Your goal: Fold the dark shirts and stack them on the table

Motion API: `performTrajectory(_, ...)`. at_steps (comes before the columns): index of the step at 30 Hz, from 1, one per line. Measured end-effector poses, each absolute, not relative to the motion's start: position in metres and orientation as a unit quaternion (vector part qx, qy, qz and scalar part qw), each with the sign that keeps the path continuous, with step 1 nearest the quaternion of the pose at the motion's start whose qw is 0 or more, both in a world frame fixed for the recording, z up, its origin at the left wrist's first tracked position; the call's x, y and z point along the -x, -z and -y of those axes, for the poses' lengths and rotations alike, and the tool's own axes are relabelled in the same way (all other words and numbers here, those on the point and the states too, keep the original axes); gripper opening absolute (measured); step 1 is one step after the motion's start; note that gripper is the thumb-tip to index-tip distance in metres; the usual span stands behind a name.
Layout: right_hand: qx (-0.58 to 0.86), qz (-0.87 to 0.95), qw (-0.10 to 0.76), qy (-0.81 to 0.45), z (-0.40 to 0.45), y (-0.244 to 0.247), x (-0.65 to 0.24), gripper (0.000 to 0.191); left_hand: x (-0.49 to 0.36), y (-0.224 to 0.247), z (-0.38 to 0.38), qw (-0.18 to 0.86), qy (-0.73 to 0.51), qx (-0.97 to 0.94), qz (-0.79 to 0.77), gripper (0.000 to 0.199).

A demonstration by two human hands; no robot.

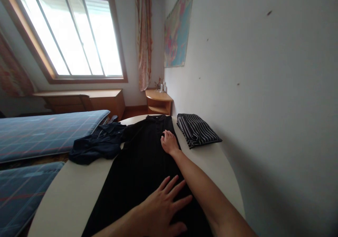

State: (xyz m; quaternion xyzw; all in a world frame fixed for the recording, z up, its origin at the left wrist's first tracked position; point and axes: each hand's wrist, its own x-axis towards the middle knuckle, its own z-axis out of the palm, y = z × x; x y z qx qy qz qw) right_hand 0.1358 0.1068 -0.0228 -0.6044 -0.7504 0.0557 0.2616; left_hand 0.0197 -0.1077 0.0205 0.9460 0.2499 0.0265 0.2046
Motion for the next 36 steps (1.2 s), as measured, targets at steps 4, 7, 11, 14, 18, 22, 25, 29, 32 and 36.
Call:
performTrajectory(4, 0.577, 0.763, 0.288, -0.039, -0.103, 0.020, -0.143, 0.042, -0.018, -0.028, 0.112, 0.193, -0.022, -0.952, -0.237, 0.071)
performTrajectory(7, 0.572, 0.772, 0.275, -0.043, -0.101, 0.019, -0.148, 0.044, -0.010, -0.029, 0.113, 0.180, -0.028, -0.967, -0.176, 0.065)
performTrajectory(11, 0.585, 0.771, 0.247, -0.057, -0.098, 0.020, -0.152, 0.045, -0.005, -0.018, 0.113, 0.117, -0.034, -0.983, -0.135, 0.066)
performTrajectory(14, 0.588, 0.773, 0.228, -0.073, -0.095, 0.020, -0.157, 0.048, -0.016, 0.003, 0.115, 0.036, -0.061, -0.988, -0.140, 0.066)
performTrajectory(18, 0.584, 0.782, 0.199, -0.083, -0.088, 0.020, -0.169, 0.055, -0.045, 0.035, 0.123, -0.087, -0.109, -0.979, -0.151, 0.066)
performTrajectory(22, 0.578, 0.795, 0.157, -0.095, -0.081, 0.018, -0.182, 0.062, -0.077, 0.054, 0.135, -0.165, -0.148, -0.961, -0.165, 0.061)
performTrajectory(25, 0.577, 0.799, 0.136, -0.102, -0.078, 0.018, -0.187, 0.064, -0.086, 0.045, 0.138, -0.163, -0.161, -0.961, -0.153, 0.053)
performTrajectory(29, 0.582, 0.798, 0.124, -0.093, -0.076, 0.016, -0.187, 0.063, -0.064, 0.009, 0.130, -0.075, -0.094, -0.992, -0.049, 0.046)
performTrajectory(32, 0.591, 0.794, 0.111, -0.094, -0.076, 0.015, -0.185, 0.064, -0.041, -0.005, 0.125, -0.023, -0.061, -0.994, -0.090, 0.050)
performTrajectory(36, 0.605, 0.784, 0.098, -0.099, -0.076, 0.015, -0.185, 0.063, -0.033, 0.010, 0.126, -0.032, -0.075, -0.986, -0.143, 0.067)
